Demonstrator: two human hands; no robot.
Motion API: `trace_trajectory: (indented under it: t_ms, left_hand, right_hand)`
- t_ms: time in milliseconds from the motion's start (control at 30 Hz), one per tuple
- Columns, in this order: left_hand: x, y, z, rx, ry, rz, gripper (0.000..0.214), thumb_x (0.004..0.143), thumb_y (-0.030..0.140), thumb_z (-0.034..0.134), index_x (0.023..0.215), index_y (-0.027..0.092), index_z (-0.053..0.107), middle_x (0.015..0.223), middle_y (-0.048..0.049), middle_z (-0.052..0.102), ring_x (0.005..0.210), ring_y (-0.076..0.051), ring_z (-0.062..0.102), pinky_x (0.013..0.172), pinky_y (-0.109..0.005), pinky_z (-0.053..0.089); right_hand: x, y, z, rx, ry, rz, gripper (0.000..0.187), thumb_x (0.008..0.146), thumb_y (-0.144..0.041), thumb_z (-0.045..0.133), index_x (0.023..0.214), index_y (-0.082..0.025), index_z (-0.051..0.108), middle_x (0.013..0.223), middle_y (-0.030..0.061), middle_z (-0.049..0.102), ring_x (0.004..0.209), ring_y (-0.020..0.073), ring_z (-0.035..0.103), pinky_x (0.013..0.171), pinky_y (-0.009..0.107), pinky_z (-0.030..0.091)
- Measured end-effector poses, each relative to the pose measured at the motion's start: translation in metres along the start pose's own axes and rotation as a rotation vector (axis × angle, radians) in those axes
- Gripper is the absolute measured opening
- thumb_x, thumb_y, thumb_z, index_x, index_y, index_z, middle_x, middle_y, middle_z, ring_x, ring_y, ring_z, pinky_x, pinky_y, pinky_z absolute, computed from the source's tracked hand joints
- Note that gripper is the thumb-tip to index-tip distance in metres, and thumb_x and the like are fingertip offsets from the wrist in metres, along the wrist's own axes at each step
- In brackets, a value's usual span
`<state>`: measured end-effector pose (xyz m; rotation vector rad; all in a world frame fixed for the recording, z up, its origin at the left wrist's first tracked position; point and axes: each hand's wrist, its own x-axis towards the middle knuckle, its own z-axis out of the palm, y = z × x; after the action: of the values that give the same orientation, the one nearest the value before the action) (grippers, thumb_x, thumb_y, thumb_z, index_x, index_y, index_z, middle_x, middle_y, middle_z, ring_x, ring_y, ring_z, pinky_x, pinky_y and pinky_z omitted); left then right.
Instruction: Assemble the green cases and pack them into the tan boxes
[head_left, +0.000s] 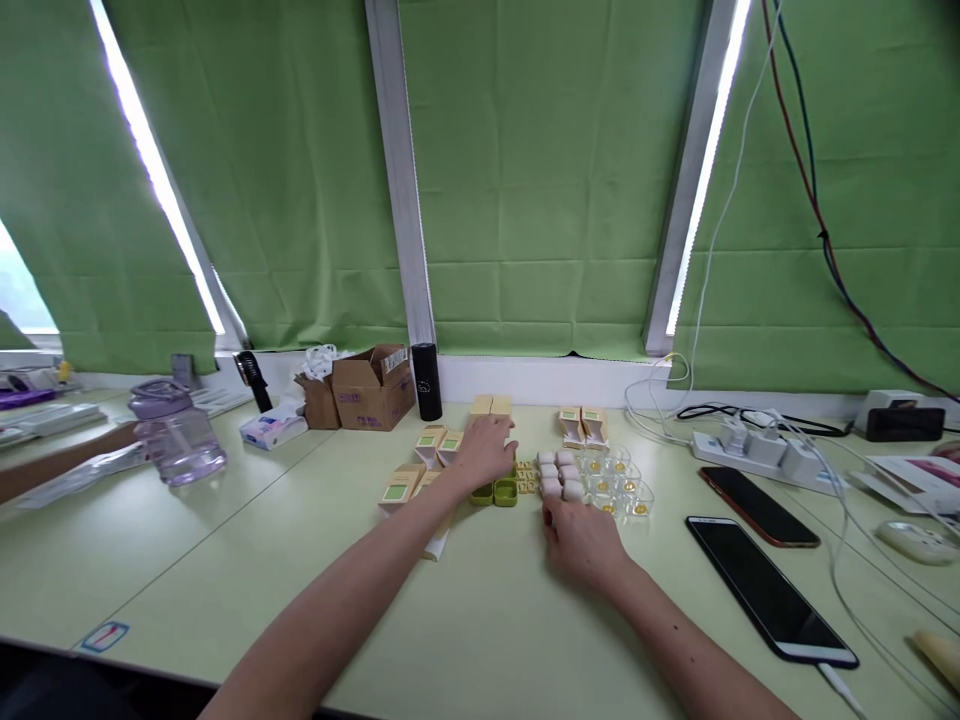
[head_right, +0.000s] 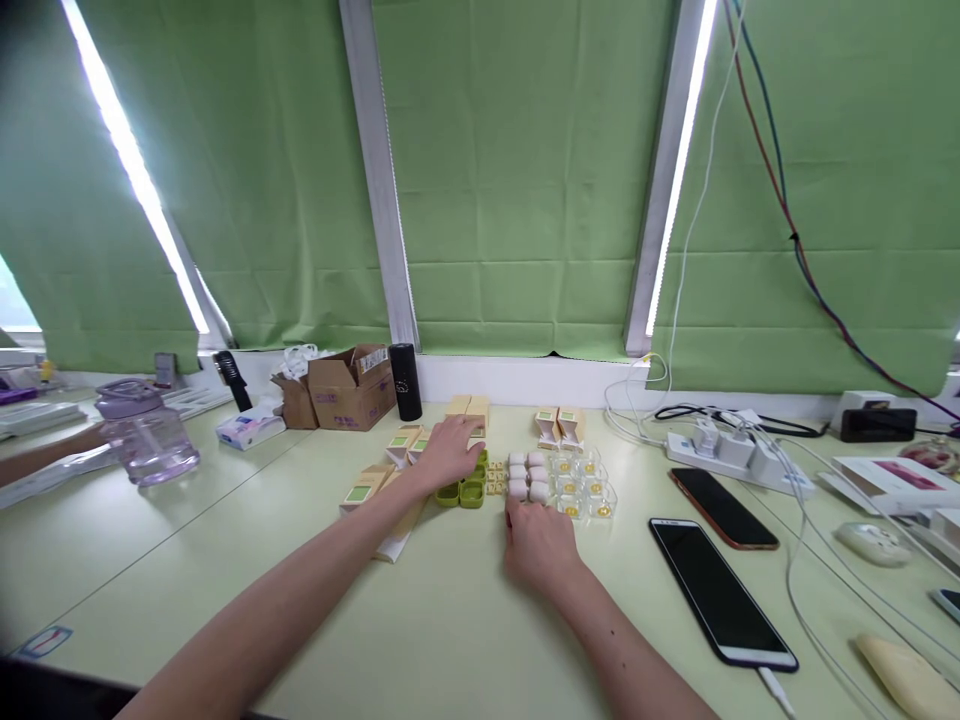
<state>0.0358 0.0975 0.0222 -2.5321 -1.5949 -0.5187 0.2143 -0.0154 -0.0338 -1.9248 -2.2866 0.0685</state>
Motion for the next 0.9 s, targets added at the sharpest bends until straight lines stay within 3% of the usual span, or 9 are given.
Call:
trace_trajectory:
  t_ms: [133, 333, 633, 900]
  left_hand:
    - [-0.038, -0.004, -0.008, -0.037, 0.017, 0.042, 0.025, 0.099, 0.027, 0.053, 0.118, 0.022, 0.069, 0.114, -0.0091, 0.078, 0.112, -0.029, 0.069, 0.097, -0.041, 0.050]
    - [-0.078, -0.002, -0.002, -0.003, 0.027, 0.121, 0.022, 0.095, 0.014, 0.052, 0.086, 0.020, 0.071, 0.087, -0.0089, 0.077, 0.087, -0.028, 0.070, 0.084, -0.041, 0.048]
    - [-0.087, 0.002, 0.011, 0.077, -0.003, 0.177, 0.012, 0.094, 0.020, 0.063, 0.086, 0.018, 0.072, 0.088, -0.0129, 0.077, 0.089, -0.031, 0.070, 0.087, -0.046, 0.047]
    - [-0.085, -0.003, 0.023, 0.072, 0.002, 0.172, 0.012, 0.092, 0.014, 0.064, 0.085, 0.017, 0.073, 0.085, -0.0125, 0.076, 0.089, -0.030, 0.070, 0.088, -0.045, 0.046]
  right_hand:
    - [0.000, 0.000, 0.002, 0.005, 0.025, -0.007, 0.017, 0.095, -0.022, 0.053, 0.106, -0.021, 0.067, 0.097, 0.0143, 0.076, 0.087, 0.0316, 0.075, 0.067, 0.034, 0.042]
    - [0.000, 0.001, 0.003, 0.008, 0.027, -0.009, 0.019, 0.095, -0.020, 0.052, 0.105, -0.021, 0.068, 0.097, 0.0140, 0.077, 0.086, 0.0322, 0.075, 0.066, 0.034, 0.041]
    - [-0.002, 0.000, 0.006, 0.047, 0.062, -0.017, 0.012, 0.096, -0.026, 0.057, 0.100, -0.022, 0.068, 0.095, 0.0125, 0.078, 0.086, 0.0317, 0.075, 0.063, 0.034, 0.037]
    - [-0.002, -0.005, 0.009, 0.143, 0.111, -0.023, 0.006, 0.096, -0.025, 0.062, 0.101, -0.024, 0.066, 0.092, 0.0058, 0.080, 0.082, 0.0254, 0.073, 0.060, 0.031, 0.028]
